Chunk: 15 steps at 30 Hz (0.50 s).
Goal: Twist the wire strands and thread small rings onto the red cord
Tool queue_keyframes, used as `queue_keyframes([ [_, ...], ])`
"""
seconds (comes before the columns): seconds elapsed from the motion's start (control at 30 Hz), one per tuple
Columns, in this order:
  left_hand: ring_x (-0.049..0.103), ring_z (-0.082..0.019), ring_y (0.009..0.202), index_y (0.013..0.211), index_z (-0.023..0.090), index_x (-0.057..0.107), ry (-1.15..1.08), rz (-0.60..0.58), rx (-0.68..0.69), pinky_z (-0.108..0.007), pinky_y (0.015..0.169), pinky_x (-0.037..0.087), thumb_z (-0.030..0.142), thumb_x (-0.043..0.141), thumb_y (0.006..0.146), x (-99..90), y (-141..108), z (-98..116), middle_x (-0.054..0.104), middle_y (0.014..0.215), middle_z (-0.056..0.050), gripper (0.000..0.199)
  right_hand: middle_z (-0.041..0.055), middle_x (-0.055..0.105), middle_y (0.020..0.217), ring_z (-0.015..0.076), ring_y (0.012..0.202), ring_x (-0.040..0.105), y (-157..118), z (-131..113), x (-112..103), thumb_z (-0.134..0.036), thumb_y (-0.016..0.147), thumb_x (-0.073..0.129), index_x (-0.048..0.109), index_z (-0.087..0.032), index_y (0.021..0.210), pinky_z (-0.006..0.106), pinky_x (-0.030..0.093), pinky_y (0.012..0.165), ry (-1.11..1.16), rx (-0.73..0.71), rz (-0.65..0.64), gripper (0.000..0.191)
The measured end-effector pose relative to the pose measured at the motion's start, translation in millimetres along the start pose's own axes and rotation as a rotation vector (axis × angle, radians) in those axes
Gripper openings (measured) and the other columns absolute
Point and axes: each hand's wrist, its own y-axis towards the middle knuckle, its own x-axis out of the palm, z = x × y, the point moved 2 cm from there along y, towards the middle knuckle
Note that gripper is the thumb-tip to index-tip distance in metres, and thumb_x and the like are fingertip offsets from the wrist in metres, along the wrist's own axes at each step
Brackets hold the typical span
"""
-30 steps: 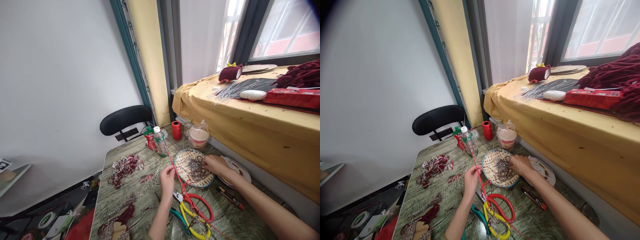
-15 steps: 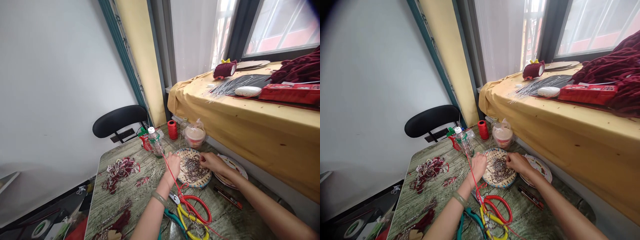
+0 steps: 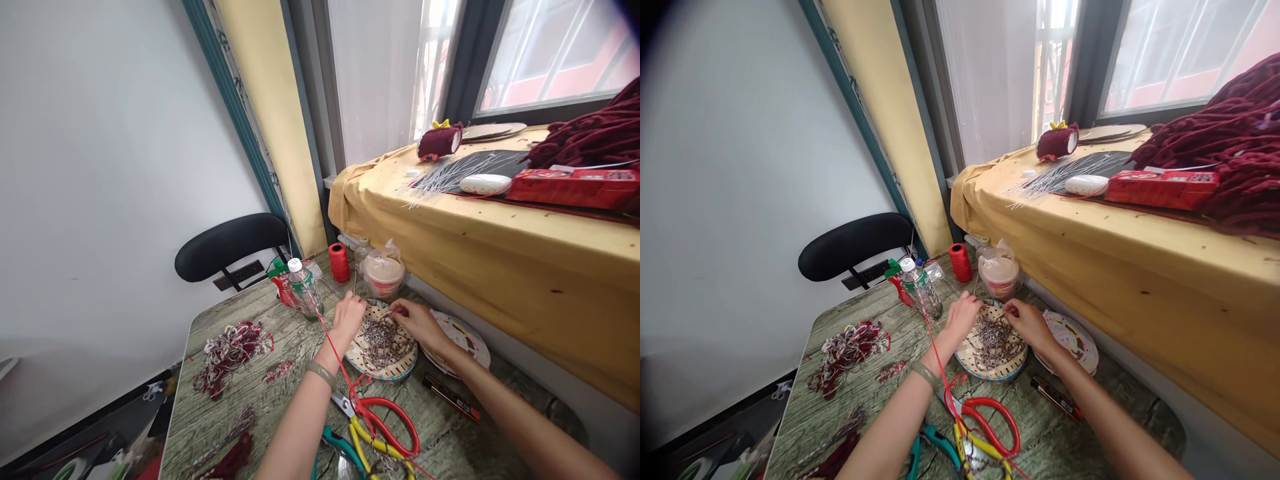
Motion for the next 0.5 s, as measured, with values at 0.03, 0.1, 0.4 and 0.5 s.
queue_keyframes([
  [0.03, 0.044, -0.021, 0.098, 0.078, 0.019, 0.061, -0.008, -0.011, 0.024, -0.028, 0.077, 0.037, 0.012, 0.042, 0.078, 2.6, 1.9, 0.0, 0.059, 0.084, -0.009, 0.020, 0.0022, 0.064, 0.074, 0.0153, 0.069, 0.058, -1.2, 0.8, 1.0, -0.019, 0.072, 0.041, 0.055, -0.019, 0.078, 0.025, 0.042, 0.064, -0.014, -0.002, 0.011, 0.016],
  [0.1, 0.044, -0.021, 0.098, 0.077, 0.018, 0.060, -0.028, -0.022, 0.060, -0.029, 0.079, 0.038, 0.010, 0.043, 0.076, 7.7, 4.4, -1.4, 0.059, 0.085, -0.009, 0.019, 0.0022, 0.064, 0.073, 0.0158, 0.068, 0.058, -3.3, 2.9, 2.0, -0.018, 0.072, 0.041, 0.057, -0.019, 0.076, 0.025, 0.041, 0.064, -0.044, -0.005, 0.032, 0.016],
  [0.4, 0.043, -0.024, 0.103, 0.073, 0.015, 0.056, -0.174, 0.002, -0.037, -0.034, 0.085, 0.036, 0.003, 0.038, 0.075, 24.0, 7.3, -6.3, 0.057, 0.086, -0.014, 0.022, 0.0041, 0.062, 0.079, 0.0177, 0.076, 0.056, -6.6, 8.0, 5.1, -0.018, 0.072, 0.041, 0.058, -0.019, 0.077, 0.026, 0.039, 0.069, -0.102, -0.034, 0.065, 0.018],
  [0.5, 0.043, -0.023, 0.103, 0.073, 0.015, 0.055, -0.249, 0.022, -0.115, -0.033, 0.085, 0.035, 0.004, 0.041, 0.074, 20.6, 8.4, -6.8, 0.057, 0.087, -0.013, 0.019, 0.0035, 0.062, 0.079, 0.0179, 0.075, 0.056, -7.2, 5.6, 5.4, -0.019, 0.072, 0.042, 0.058, -0.019, 0.076, 0.027, 0.039, 0.070, -0.073, -0.026, 0.081, 0.017],
])
